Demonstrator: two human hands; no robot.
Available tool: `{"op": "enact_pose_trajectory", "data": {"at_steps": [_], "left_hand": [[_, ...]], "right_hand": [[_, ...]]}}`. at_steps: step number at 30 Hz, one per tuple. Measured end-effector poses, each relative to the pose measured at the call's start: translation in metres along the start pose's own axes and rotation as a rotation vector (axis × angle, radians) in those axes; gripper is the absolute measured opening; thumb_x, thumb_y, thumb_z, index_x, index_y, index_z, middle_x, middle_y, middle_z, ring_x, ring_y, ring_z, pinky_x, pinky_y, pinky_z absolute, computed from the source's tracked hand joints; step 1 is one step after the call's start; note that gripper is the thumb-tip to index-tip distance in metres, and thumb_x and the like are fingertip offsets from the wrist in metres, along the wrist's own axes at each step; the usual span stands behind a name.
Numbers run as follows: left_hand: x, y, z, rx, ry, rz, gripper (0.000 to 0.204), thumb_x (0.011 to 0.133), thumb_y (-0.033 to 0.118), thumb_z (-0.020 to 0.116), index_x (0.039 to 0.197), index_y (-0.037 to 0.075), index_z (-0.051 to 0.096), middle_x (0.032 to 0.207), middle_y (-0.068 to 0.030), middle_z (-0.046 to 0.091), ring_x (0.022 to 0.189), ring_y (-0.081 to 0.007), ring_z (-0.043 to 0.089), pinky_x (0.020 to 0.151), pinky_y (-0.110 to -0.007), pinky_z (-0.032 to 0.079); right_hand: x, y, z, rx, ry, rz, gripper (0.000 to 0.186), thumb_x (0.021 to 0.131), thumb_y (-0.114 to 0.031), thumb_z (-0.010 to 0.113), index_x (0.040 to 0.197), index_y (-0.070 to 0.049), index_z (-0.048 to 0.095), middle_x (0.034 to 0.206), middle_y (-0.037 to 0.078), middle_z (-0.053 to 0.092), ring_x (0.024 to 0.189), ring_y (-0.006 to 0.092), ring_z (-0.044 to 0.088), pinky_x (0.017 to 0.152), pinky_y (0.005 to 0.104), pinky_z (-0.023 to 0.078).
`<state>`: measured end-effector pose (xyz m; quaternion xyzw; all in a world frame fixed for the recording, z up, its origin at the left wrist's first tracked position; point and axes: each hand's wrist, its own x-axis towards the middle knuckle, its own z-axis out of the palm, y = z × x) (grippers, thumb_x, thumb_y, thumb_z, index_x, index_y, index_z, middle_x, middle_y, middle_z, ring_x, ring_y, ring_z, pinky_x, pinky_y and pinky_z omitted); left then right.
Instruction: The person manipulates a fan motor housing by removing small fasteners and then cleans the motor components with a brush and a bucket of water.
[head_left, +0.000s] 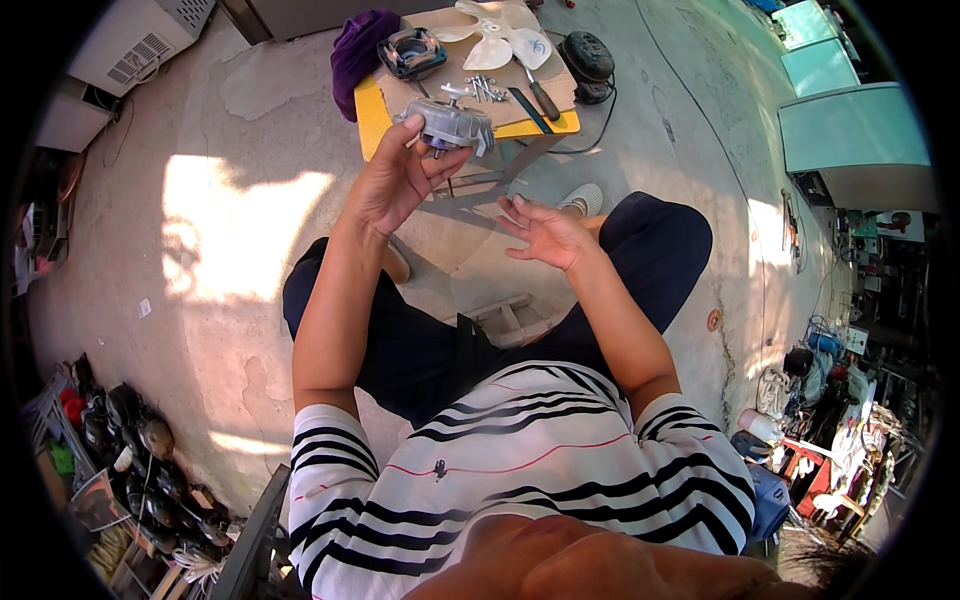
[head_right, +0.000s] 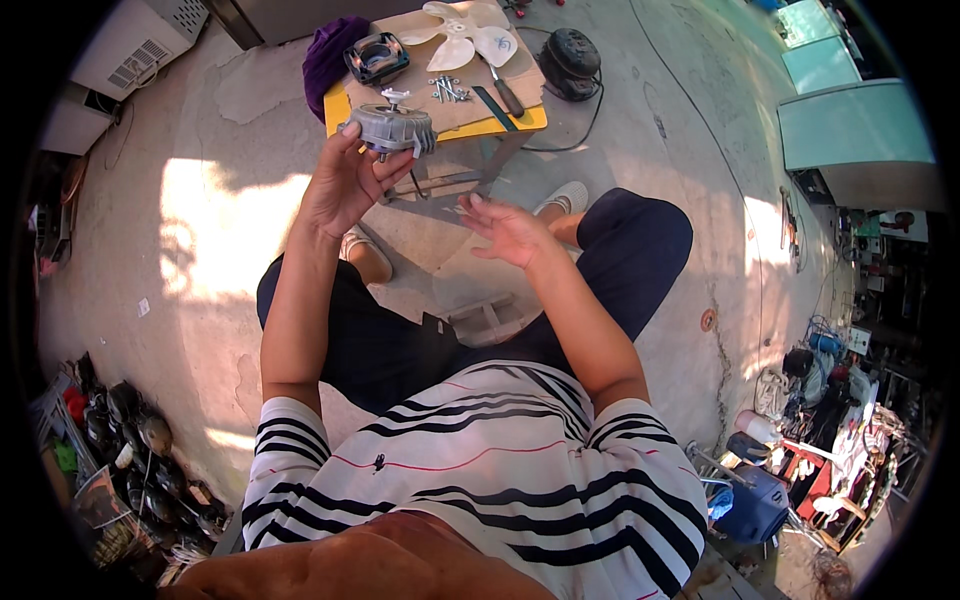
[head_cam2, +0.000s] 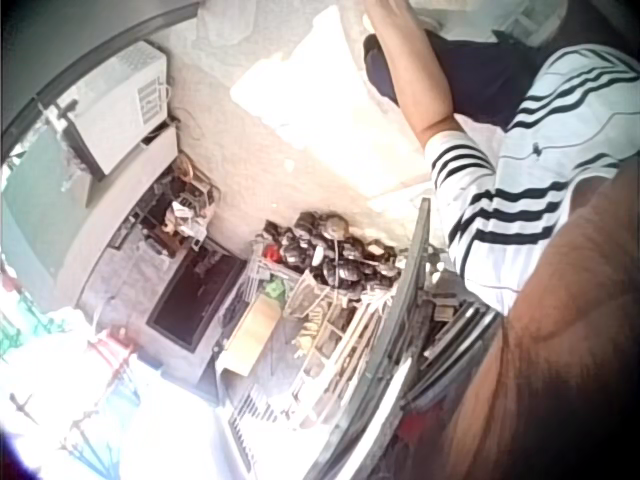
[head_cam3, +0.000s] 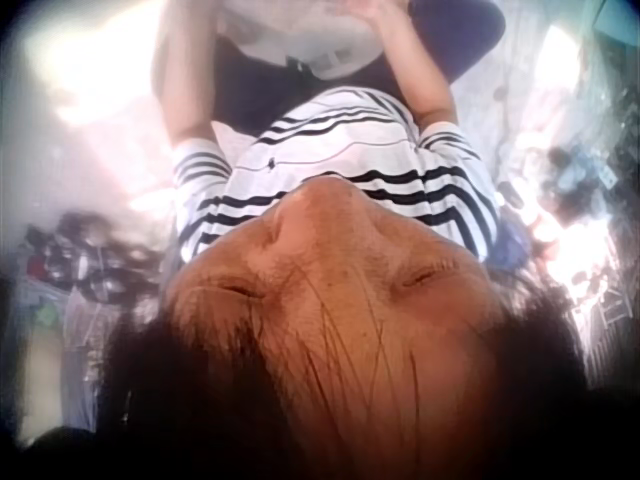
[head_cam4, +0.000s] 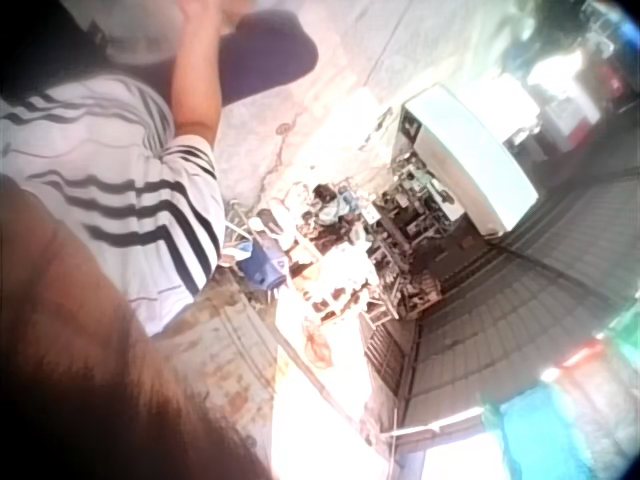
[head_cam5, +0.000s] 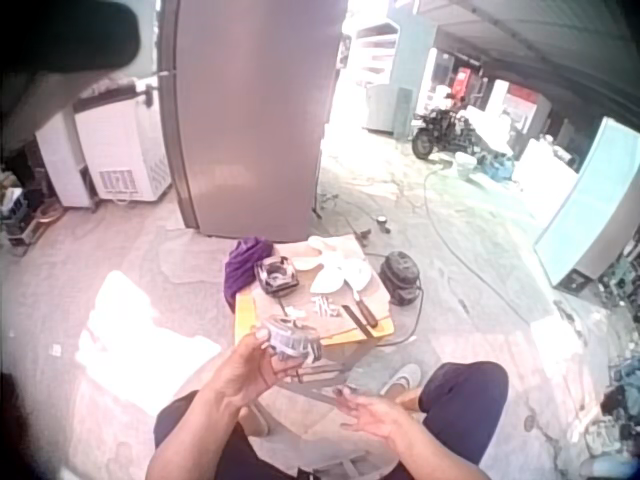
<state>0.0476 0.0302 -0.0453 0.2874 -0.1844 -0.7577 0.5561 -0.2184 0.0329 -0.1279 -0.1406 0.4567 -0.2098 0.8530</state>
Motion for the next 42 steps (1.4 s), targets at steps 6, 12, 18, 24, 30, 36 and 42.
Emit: {"op": "enact_pose_trajectory", "data": {"at_steps": [6,12,18,24,30,36,42], "left_hand": [[0.002,-0.002,-0.002,0.002,-0.005,-0.007,0.060,0.084,0.042,0.071,0.123,0.003,0.047,0.112,-0.0115,0.065,0.107,-0.0318,0.066,0.105,-0.040,0.044],[0.000,-0.001,0.001,0.016,-0.007,-0.001,0.058,0.085,0.042,0.070,0.122,0.003,0.049,0.113,-0.0128,0.066,0.108,-0.0309,0.066,0.106,-0.039,0.043],[0.000,-0.001,0.002,0.029,-0.023,0.001,0.059,0.085,0.041,0.069,0.123,0.002,0.048,0.118,-0.0151,0.064,0.109,-0.0308,0.065,0.106,-0.039,0.043],[0.002,-0.002,0.000,0.015,-0.016,-0.019,0.060,0.085,0.039,0.070,0.128,0.006,0.046,0.121,-0.0158,0.060,0.105,-0.0320,0.066,0.103,-0.041,0.047],[0.003,-0.002,-0.002,0.014,-0.011,-0.017,0.060,0.085,0.039,0.071,0.128,0.005,0.047,0.119,-0.0153,0.061,0.106,-0.0321,0.066,0.103,-0.041,0.047],[0.002,-0.003,0.000,0.047,-0.038,-0.020,0.052,0.091,0.037,0.064,0.126,0.002,0.047,0.123,-0.0151,0.061,0.110,-0.0301,0.064,0.105,-0.039,0.044],[0.001,-0.002,0.002,0.041,-0.030,-0.015,0.053,0.089,0.038,0.065,0.125,0.002,0.047,0.122,-0.0171,0.061,0.109,-0.0309,0.065,0.104,-0.038,0.045]], "right_hand": [[0.001,0.004,0.006,-0.162,0.157,-0.116,0.042,0.084,-0.033,0.075,0.120,-0.019,0.058,0.119,-0.008,0.063,0.127,0.0154,0.045,0.105,0.0610,0.020],[-0.009,0.002,0.021,-0.362,0.164,-0.311,0.053,0.090,-0.020,0.068,0.138,-0.011,0.048,0.119,0.003,0.067,0.126,0.0174,0.048,0.108,0.0470,0.023],[-0.012,0.000,0.029,-0.357,0.198,-0.323,0.051,0.090,-0.015,0.068,0.135,-0.004,0.049,0.120,0.010,0.066,0.122,0.0195,0.053,0.108,0.0353,0.026],[0.001,0.005,0.013,-0.511,0.188,-0.346,0.045,0.089,-0.023,0.070,0.129,-0.007,0.057,0.118,0.004,0.064,0.125,0.0201,0.046,0.107,0.0435,0.027],[0.010,0.008,0.011,-0.578,0.168,-0.546,0.029,0.092,-0.015,0.067,0.117,-0.001,0.061,0.101,0.001,0.066,0.092,0.0105,0.062,0.083,0.0206,0.044],[0.018,0.023,0.008,-1.130,0.426,-0.820,0.033,0.086,-0.024,0.071,0.115,-0.009,0.065,0.092,0.005,0.069,0.081,0.0165,0.065,0.080,0.0292,0.049],[-0.010,0.021,0.044,-1.684,0.624,-0.765,0.048,0.077,-0.028,0.077,0.120,-0.014,0.062,0.118,0.010,0.063,0.108,0.0265,0.059,0.092,0.0442,0.041]]}}
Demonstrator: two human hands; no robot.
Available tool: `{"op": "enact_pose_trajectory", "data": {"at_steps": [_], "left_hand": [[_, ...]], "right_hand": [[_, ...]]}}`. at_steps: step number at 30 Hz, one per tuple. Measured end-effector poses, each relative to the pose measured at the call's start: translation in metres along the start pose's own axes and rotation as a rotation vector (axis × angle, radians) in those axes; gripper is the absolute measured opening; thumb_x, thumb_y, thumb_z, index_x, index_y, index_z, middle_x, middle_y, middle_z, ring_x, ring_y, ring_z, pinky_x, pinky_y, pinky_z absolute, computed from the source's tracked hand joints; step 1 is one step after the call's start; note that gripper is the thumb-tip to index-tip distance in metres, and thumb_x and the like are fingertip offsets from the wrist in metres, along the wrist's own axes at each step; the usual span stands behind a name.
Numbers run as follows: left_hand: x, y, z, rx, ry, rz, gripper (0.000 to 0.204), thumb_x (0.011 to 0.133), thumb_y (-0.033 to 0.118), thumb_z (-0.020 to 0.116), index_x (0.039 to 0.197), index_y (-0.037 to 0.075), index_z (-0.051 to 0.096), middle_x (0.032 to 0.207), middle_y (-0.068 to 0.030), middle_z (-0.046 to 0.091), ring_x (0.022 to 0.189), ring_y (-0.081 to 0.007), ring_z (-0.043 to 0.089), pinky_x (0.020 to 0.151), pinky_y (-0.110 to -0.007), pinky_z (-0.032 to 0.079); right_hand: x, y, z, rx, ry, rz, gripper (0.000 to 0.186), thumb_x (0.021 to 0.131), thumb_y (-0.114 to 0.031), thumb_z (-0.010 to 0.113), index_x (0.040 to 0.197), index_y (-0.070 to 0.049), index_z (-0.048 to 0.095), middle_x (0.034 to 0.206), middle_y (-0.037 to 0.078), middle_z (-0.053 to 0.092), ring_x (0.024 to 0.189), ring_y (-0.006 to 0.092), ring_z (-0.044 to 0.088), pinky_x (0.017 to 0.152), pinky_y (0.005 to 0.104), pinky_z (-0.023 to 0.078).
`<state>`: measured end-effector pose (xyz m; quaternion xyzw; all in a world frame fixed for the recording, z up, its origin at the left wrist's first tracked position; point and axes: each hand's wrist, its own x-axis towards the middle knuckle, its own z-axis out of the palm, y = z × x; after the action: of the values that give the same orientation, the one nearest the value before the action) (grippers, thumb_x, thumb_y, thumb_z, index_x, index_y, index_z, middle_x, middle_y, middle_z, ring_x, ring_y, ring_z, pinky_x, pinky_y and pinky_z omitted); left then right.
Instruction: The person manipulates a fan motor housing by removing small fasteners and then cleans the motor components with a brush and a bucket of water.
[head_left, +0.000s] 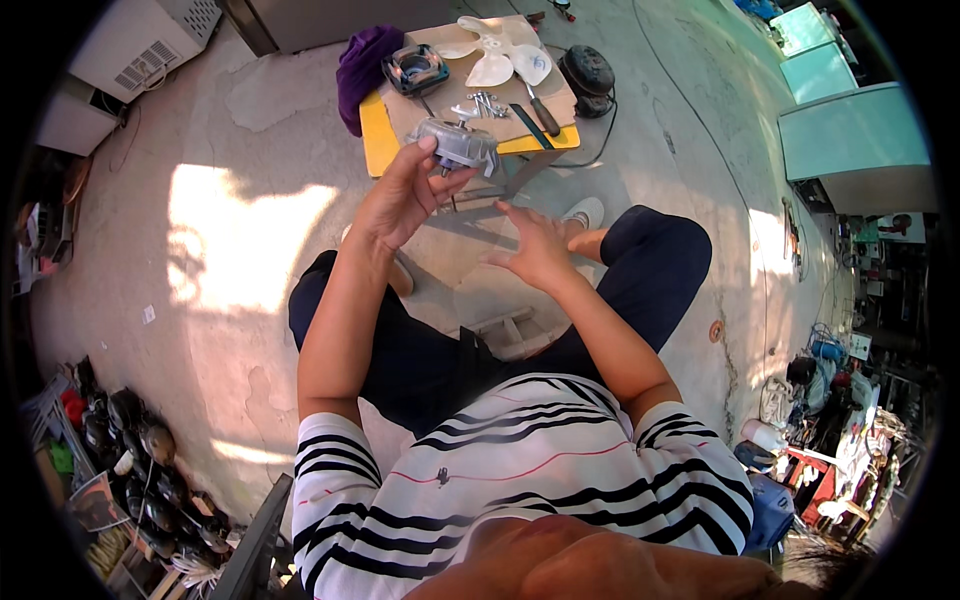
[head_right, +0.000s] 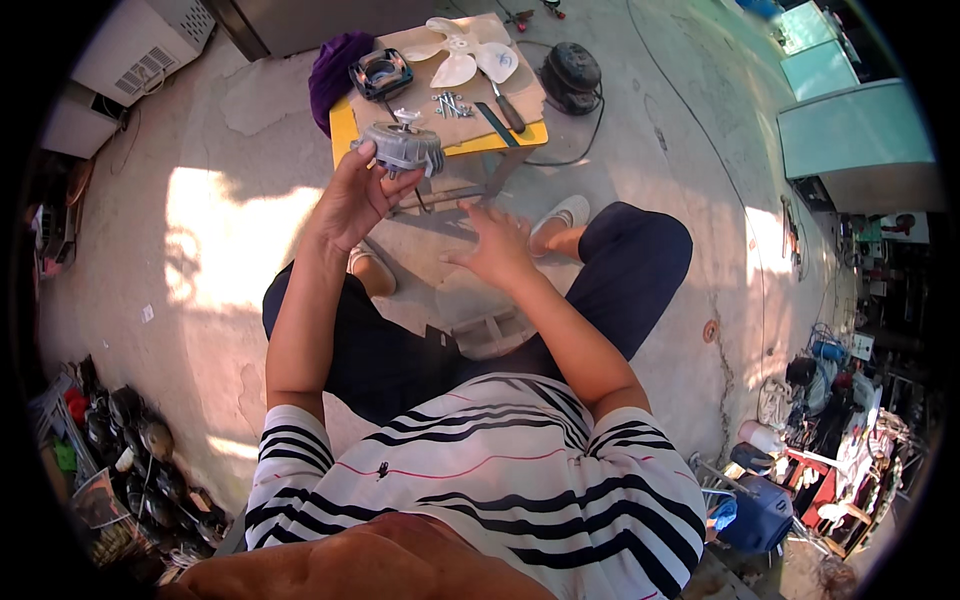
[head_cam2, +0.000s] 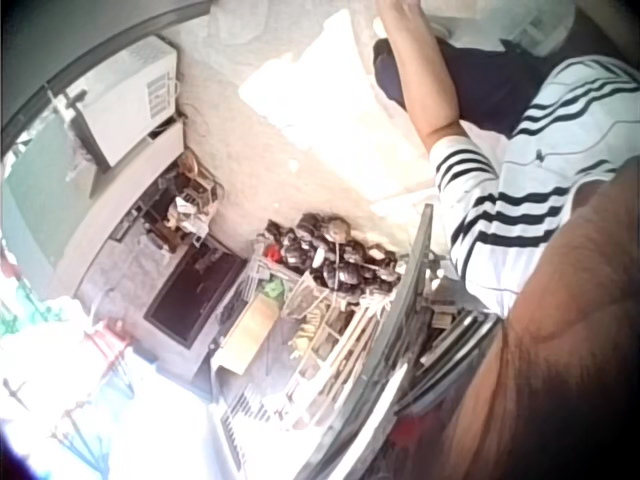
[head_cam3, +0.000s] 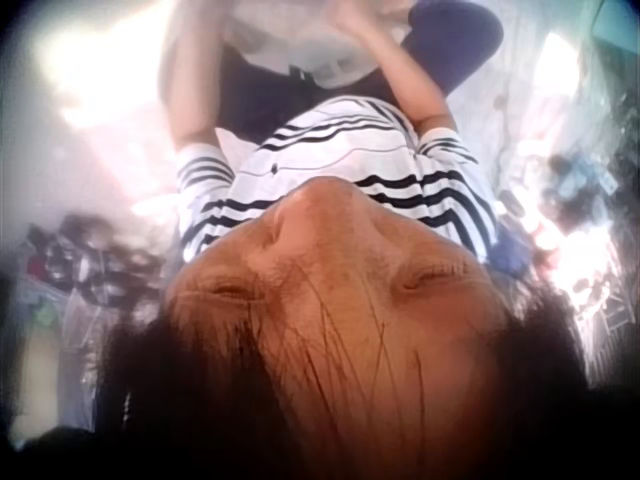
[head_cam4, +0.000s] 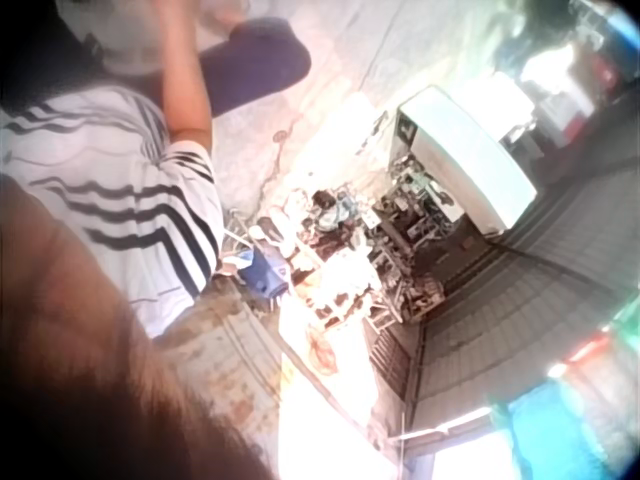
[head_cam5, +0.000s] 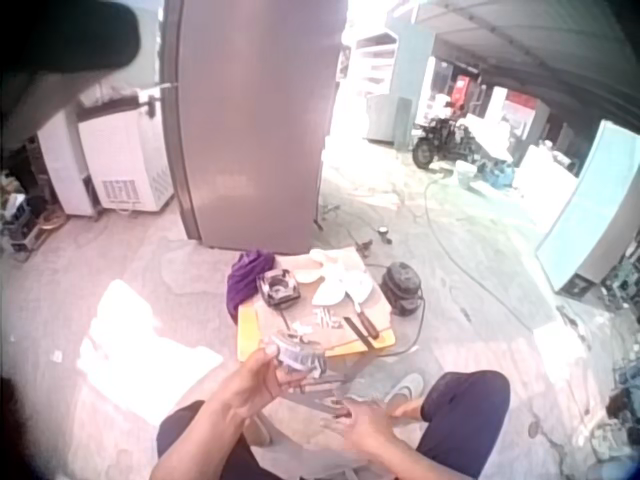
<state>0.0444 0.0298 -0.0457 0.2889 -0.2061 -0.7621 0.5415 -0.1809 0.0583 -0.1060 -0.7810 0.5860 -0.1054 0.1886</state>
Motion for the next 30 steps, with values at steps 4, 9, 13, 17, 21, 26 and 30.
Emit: {"op": "enact_pose_trajectory", "data": {"at_steps": [4,9,13,17,21,26,30], "left_hand": [[0.001,-0.001,-0.002,-0.064,0.057,-0.014,0.057,0.087,0.041,0.067,0.124,0.003,0.046,0.116,-0.0155,0.063,0.106,-0.0314,0.066,0.102,-0.040,0.048],[0.002,-0.001,-0.006,-0.113,0.012,-0.056,0.061,0.088,0.046,0.064,0.126,0.002,0.044,0.117,-0.0155,0.062,0.102,-0.0299,0.068,0.101,-0.042,0.049],[0.002,-0.003,-0.008,-0.110,-0.065,-0.091,0.070,0.088,0.052,0.059,0.131,-0.001,0.042,0.122,-0.0183,0.061,0.099,-0.0277,0.069,0.104,-0.043,0.047],[-0.002,-0.001,-0.001,-0.128,-0.122,-0.119,0.073,0.089,0.053,0.056,0.136,-0.001,0.039,0.126,-0.0197,0.058,0.101,-0.0283,0.068,0.102,-0.043,0.049],[-0.001,0.002,-0.005,-0.039,-0.116,-0.032,0.064,0.089,0.042,0.062,0.133,0.001,0.040,0.127,-0.0197,0.055,0.104,-0.0284,0.066,0.098,-0.041,0.051],[-0.004,0.005,0.004,0.564,0.322,0.397,0.080,0.077,0.032,0.079,0.136,0.002,0.035,0.132,-0.0204,0.048,0.107,-0.0268,0.061,0.091,-0.036,0.051],[-0.009,0.007,0.017,0.802,0.461,0.545,0.089,0.068,0.028,0.084,0.136,0.002,0.034,0.135,-0.0192,0.042,0.104,-0.0254,0.058,0.089,-0.034,0.050]], "right_hand": [[0.008,0.004,-0.020,0.182,-0.169,0.031,0.045,0.076,-0.024,0.076,0.118,-0.015,0.063,0.118,0.005,0.063,0.109,0.0262,0.057,0.094,0.0445,0.040],[0.015,-0.013,-0.049,0.270,0.190,-0.106,0.024,0.079,-0.016,0.072,0.104,-0.018,0.069,0.108,0.003,0.064,0.108,0.0248,0.055,0.090,0.0401,0.039],[0.033,-0.017,-0.071,0.482,0.321,-0.174,0.024,0.081,-0.012,0.068,0.105,-0.015,0.070,0.107,0.005,0.064,0.107,0.0244,0.056,0.091,0.0386,0.040],[0.038,-0.037,-0.097,0.829,0.128,0.017,0.028,0.084,-0.012,0.068,0.112,-0.009,0.067,0.109,0.009,0.063,0.106,0.0221,0.056,0.092,0.0368,0.042],[0.037,-0.049,-0.089,0.518,0.438,-0.267,0.030,0.088,-0.014,0.067,0.116,-0.003,0.063,0.099,0.007,0.065,0.094,0.0142,0.060,0.085,0.0303,0.046],[0.033,-0.027,-0.102,0.909,-0.011,0.176,0.044,0.085,-0.017,0.071,0.124,-0.002,0.056,0.100,0.008,0.066,0.094,0.0164,0.062,0.088,0.0300,0.047],[0.034,-0.020,-0.092,0.578,0.220,-0.007,0.036,0.086,-0.016,0.071,0.116,-0.001,0.060,0.091,0.007,0.066,0.087,0.0147,0.062,0.082,0.0289,0.048]]}}
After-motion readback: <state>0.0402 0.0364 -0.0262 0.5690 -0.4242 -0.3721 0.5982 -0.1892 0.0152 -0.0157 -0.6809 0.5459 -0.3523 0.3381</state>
